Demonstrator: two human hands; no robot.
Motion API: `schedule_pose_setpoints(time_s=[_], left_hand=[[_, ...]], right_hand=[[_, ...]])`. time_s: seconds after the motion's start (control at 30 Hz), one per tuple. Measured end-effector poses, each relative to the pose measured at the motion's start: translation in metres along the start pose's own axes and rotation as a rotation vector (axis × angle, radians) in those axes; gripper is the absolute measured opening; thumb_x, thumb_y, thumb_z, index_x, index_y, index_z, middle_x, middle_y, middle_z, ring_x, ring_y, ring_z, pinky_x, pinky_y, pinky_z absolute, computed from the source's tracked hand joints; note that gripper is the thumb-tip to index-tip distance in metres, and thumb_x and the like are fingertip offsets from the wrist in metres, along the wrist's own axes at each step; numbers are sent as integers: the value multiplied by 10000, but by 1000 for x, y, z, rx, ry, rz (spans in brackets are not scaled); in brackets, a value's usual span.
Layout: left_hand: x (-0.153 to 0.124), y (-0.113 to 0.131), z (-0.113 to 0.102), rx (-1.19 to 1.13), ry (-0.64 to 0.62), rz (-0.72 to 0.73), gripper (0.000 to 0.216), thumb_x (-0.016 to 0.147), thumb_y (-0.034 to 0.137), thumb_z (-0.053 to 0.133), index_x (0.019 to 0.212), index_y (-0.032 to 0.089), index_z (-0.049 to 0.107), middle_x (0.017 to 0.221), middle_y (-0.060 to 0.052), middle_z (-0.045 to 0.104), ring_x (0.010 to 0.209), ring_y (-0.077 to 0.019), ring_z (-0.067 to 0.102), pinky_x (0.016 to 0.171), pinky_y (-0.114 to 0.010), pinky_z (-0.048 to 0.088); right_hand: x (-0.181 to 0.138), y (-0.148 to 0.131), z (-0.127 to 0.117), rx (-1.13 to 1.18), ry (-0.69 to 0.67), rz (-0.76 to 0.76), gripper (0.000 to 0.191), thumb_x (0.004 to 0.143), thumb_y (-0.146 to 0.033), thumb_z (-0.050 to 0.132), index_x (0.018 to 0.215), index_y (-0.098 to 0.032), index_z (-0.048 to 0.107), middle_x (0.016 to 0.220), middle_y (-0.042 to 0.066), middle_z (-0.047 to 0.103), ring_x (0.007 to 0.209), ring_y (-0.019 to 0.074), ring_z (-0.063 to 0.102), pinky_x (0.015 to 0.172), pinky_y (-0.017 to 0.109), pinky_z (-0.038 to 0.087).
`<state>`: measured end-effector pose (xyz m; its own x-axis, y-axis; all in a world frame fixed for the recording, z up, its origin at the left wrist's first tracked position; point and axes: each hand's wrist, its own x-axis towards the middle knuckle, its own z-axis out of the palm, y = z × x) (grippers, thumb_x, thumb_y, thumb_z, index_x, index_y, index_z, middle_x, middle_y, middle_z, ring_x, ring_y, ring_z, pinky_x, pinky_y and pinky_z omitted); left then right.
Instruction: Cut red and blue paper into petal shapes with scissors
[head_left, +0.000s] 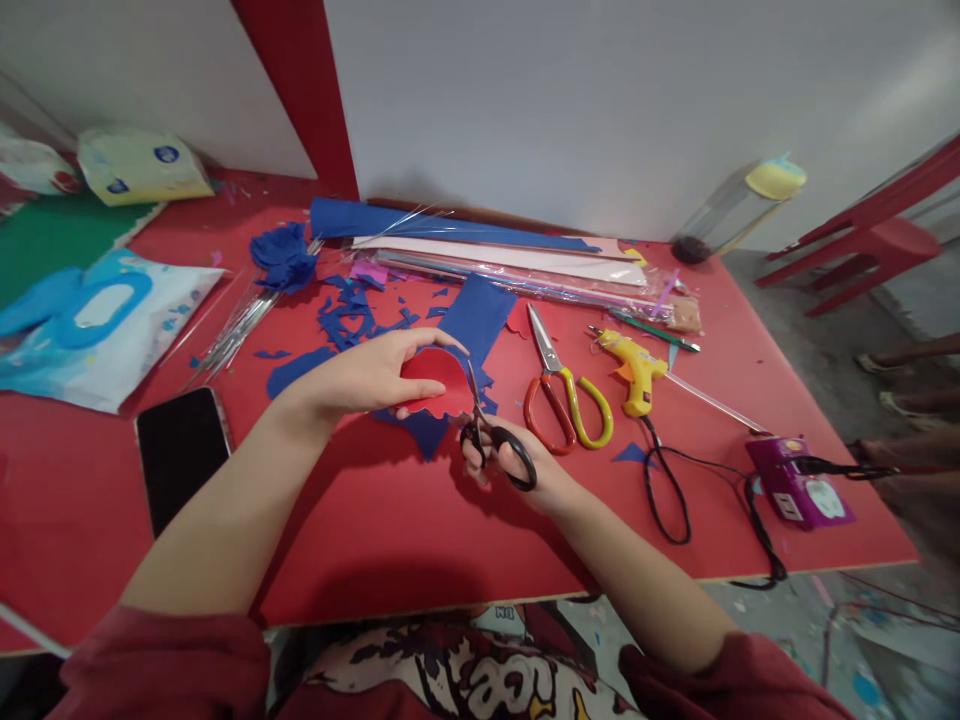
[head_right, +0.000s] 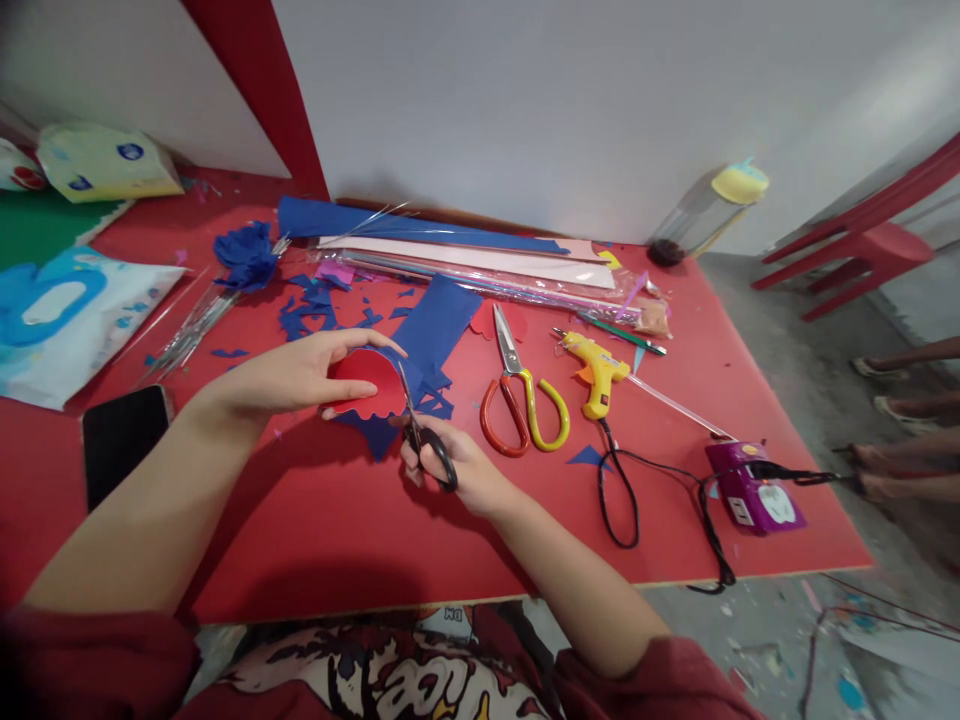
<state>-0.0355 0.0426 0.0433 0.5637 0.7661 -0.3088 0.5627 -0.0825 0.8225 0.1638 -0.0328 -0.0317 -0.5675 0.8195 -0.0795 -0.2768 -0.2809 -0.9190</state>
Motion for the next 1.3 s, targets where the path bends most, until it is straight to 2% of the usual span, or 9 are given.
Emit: schedule_pose_setpoints(time_s=[0.37,0.43,0.57,0.63,0.8,0.97,1.13,1.3], left_hand=[[0,-1,-1,59,12,22,392,769,286,561,1153,219,517,687,43,567,426,-64,452,472,-188,392],[0,0,-1,101,29,39,388,762,273,565,1143,209,531,745,35,590,455,-58,439,517,-191,399],[1,0,-2,160,53,83,383,759,280,558,1137,218,549,990,3,614,555,-67,476,620,-208,416],[1,0,-3,180,61,86,388,758,286,555,1141,223,552,1010,4,614,618,-87,510,665,-215,417],[1,0,-4,218,59,85,397,761,266,548,1153,206,555,840,16,603,641,-111,509,696,-223,405],[1,0,-5,272,54,99,412,770,269,537,1173,185,548,621,55,466,556,-102,427,630,-216,384],[0,2,-6,290,55,80,417,777,274,534,1182,177,544,574,71,379,517,-91,369,584,-206,367],[0,3,-5,289,63,71,408,773,262,548,1174,189,553,620,58,462,585,-101,446,665,-218,401]], right_hand=[[0,-1,1,23,7,1,559,721,-600,607,1065,-162,570,678,-20,437,530,87,406,507,252,327],[0,0,1,28,2,0,561,717,-599,612,1064,-160,571,677,-23,437,529,87,410,508,253,321],[0,2,0,30,3,12,560,722,-588,615,1075,-156,567,680,-23,438,529,87,420,508,252,304],[0,2,-1,29,3,19,566,722,-588,614,1082,-153,564,673,-23,437,523,87,415,504,252,299],[0,4,-2,45,1,24,556,716,-574,631,1076,-155,567,657,-31,431,504,80,402,499,249,300],[0,7,-3,57,3,10,534,716,-555,644,1065,-157,570,640,-35,433,493,77,397,488,243,296],[0,6,-2,54,9,29,528,706,-556,652,1051,-164,572,637,-40,432,474,70,392,477,241,271],[0,5,-3,47,10,35,529,698,-551,664,1059,-176,569,637,-45,423,476,68,399,489,245,287]])
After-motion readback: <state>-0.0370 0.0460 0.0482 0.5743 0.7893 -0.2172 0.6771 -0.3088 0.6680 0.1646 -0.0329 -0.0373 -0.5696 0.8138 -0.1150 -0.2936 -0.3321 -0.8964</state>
